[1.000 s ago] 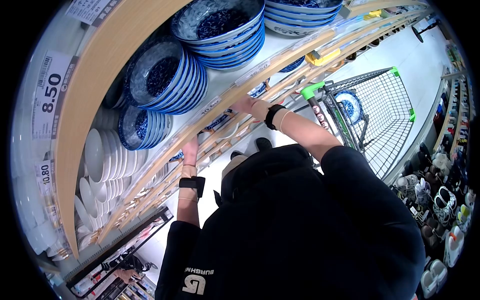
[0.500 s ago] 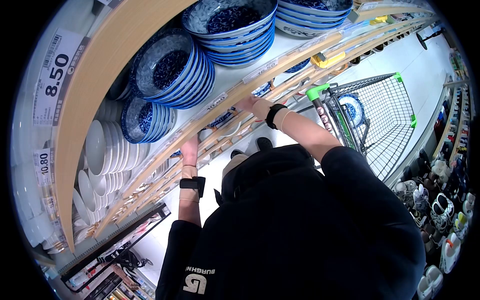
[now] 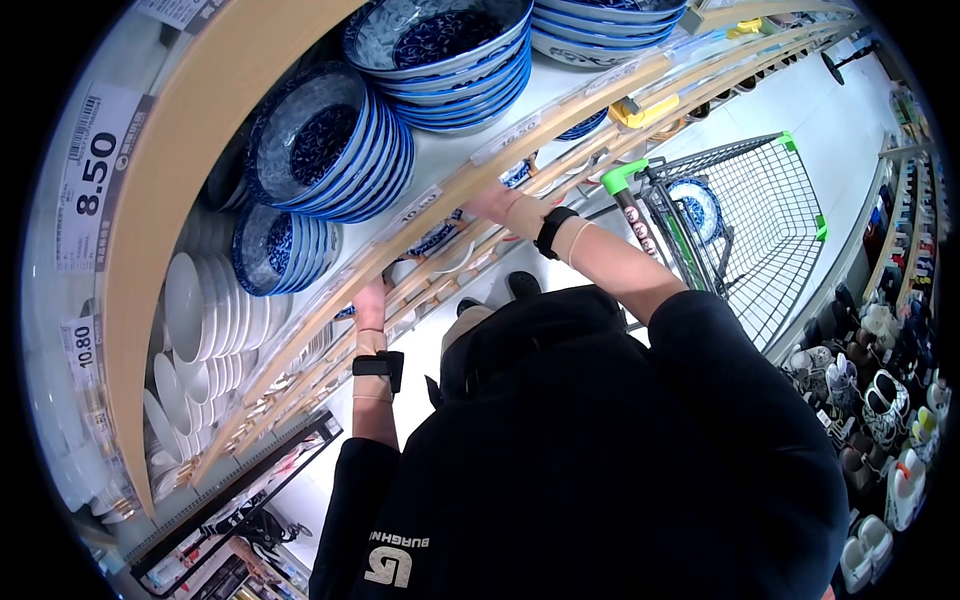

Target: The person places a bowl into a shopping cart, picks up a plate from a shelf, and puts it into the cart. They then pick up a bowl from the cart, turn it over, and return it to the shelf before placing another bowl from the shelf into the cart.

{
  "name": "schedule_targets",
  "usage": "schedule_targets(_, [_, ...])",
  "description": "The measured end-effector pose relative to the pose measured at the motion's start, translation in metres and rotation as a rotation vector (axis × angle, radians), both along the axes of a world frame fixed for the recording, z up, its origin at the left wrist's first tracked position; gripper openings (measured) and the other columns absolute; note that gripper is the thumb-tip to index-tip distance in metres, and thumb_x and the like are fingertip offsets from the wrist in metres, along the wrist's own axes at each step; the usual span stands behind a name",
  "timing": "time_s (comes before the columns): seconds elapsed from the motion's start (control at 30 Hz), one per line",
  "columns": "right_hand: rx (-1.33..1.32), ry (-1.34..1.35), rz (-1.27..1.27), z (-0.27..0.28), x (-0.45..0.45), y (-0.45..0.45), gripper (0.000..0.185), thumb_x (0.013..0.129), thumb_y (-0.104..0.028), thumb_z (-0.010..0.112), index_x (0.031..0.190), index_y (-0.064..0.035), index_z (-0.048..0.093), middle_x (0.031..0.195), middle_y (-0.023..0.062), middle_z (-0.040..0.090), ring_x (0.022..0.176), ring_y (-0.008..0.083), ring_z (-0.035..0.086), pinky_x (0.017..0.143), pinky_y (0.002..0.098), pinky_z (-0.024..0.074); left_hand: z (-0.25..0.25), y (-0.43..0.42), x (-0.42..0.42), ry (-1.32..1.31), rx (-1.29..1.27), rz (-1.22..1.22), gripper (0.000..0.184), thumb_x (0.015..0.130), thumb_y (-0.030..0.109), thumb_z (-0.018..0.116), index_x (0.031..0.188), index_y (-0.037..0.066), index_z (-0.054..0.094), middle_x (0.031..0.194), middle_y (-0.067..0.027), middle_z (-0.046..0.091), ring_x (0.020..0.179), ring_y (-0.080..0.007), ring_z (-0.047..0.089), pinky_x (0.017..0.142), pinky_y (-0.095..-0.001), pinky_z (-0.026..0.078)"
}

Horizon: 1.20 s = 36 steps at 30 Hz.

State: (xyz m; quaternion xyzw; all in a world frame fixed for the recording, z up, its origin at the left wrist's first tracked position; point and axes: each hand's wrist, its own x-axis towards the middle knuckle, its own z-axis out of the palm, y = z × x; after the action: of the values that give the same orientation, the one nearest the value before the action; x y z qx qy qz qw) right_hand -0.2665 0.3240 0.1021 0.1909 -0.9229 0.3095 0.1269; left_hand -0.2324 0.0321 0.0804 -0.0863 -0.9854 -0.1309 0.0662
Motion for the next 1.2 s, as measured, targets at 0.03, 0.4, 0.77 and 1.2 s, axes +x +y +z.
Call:
schedule_targets(0.03, [-0.052, 0.021, -0.015, -0.004, -0.001, -0.001, 0.022, 0.084, -0.019, 0.053, 0.093, -0.003, 0.065, 0.091, 0.0185, 0.064, 0.087, 0.0344, 0.06, 0.081, 0.0416, 0.0455, -0.001, 0.0, 0.0, 0.012, 0.031, -0.002, 0.023, 0.086, 0.02, 0.06, 0.102, 0.003, 0.064, 0.097, -0.0163, 0.066, 0.09, -0.0341, 0.061, 0.081, -0.0398, 0.045])
schedule_targets(0.4, [0.042, -0.003, -0.006, -0.003, 0.003, 0.004, 0.024, 0.085, -0.021, 0.053, 0.1, -0.005, 0.064, 0.102, 0.0164, 0.063, 0.096, 0.033, 0.058, 0.087, 0.0401, 0.0439, 0.016, 0.007, 0.006, -0.152, 0.075, 0.074, 0.03, 0.091, 0.021, 0.052, 0.109, -0.002, 0.058, 0.111, -0.0159, 0.062, 0.102, -0.0285, 0.058, 0.09, -0.0376, 0.042])
schedule_targets(0.77, [-0.057, -0.195, -0.019, 0.015, 0.009, 0.009, 0.025, 0.085, -0.017, 0.054, 0.105, -0.0043, 0.061, 0.107, 0.0164, 0.061, 0.101, 0.0328, 0.056, 0.088, 0.0397, 0.0438, -0.046, -0.02, -0.006, 0.134, -0.022, -0.006, 0.024, 0.086, 0.022, 0.054, 0.095, 0.004, 0.068, 0.09, -0.0189, 0.067, 0.083, -0.0378, 0.062, 0.074, -0.0451, 0.047])
schedule_targets(1.2, [0.035, 0.021, -0.012, -0.003, 0.004, 0.005, 0.027, 0.085, -0.019, 0.054, 0.108, -0.0064, 0.061, 0.109, 0.0154, 0.061, 0.104, 0.0333, 0.055, 0.093, 0.0417, 0.0396, 0.001, -0.001, 0.003, -0.037, -0.167, 0.017, 0.024, 0.092, 0.015, 0.048, 0.109, 0.003, 0.059, 0.106, -0.0127, 0.063, 0.098, -0.0281, 0.059, 0.087, -0.0375, 0.044])
